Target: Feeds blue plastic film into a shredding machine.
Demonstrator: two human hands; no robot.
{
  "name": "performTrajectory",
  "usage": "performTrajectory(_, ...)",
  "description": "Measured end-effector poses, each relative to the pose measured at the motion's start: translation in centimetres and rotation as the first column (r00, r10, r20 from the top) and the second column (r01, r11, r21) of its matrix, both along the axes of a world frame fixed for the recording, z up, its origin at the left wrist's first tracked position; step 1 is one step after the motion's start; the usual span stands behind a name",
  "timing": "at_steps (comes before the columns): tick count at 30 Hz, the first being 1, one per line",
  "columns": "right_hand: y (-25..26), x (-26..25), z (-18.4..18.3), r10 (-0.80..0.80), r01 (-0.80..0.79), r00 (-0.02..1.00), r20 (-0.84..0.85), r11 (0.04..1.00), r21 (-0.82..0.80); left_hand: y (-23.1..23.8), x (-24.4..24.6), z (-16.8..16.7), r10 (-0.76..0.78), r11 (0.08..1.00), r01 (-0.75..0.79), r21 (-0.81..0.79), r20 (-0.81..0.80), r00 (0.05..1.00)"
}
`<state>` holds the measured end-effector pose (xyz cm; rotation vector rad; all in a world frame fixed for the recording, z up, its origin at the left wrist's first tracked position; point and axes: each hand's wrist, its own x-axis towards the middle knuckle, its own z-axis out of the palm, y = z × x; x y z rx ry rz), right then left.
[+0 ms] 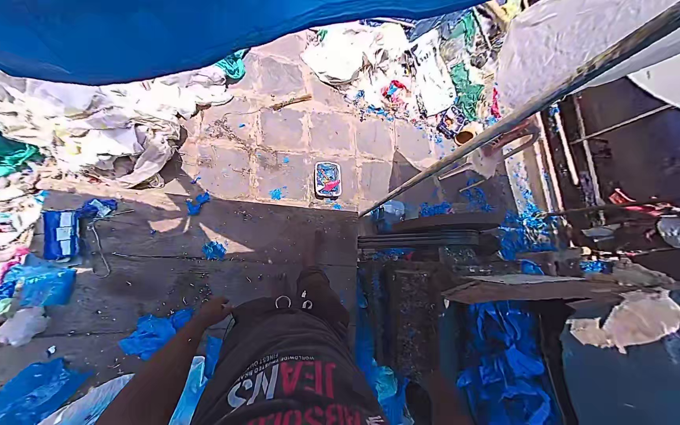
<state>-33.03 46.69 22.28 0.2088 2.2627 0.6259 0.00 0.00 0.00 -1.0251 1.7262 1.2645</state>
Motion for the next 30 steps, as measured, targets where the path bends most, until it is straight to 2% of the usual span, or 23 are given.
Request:
performTrajectory(2,0.6,-0.7,-1.0,-0.115,0.114,0.993,-0.01,0.992,-0.046,-0.9,-0.9,-0.1,-0.153,0.988,0.151,0.02,0.083,0.985)
performTrajectory(5,1.5,-0.2,-2.4,-0.257,0.256,0.952,-0.166,0.966,-0.028,-2.4,-3.2,-1.1,-0.294,0.956,0.295,0.012,0.107,0.95)
performTrajectory(10,0.4,1.1,-2.0,-0.426,0.39,0.85,-0.308,0.904,-0.176,-5.1,-11.9,1.4,-0.349,0.933,0.351,-0.087,0.033,0.937)
performTrajectory(14,0.8,1.2,-2.7,-0.455,0.409,0.819,-0.348,0.89,-0.202,-4.8,-18.9,2.1,-0.364,0.922,0.347,-0.17,-0.077,0.928)
performTrajectory(18,2.1,1.6,-3.7,-0.473,0.387,0.788,-0.395,0.879,-0.28,-1.2,-24.0,2.9,-0.421,0.902,0.399,-0.163,-0.133,0.897)
performTrajectory(21,2.6,1.8,-4.6,-0.473,0.371,0.794,-0.383,0.875,-0.312,2.3,-25.9,3.1,-0.514,0.857,0.494,-0.148,-0.152,0.844)
performTrajectory(27,3.3,1.9,-5.6,-0.591,0.453,0.735,-0.332,0.792,-0.408,8.4,-25.5,3.1,-0.629,0.777,0.622,-0.094,-0.125,0.767)
performTrajectory(30,3.5,1.9,-5.2,-0.613,0.439,0.71,-0.346,0.77,-0.463,10.5,-25.0,5.2,-0.586,0.81,0.577,-0.108,-0.107,0.803)
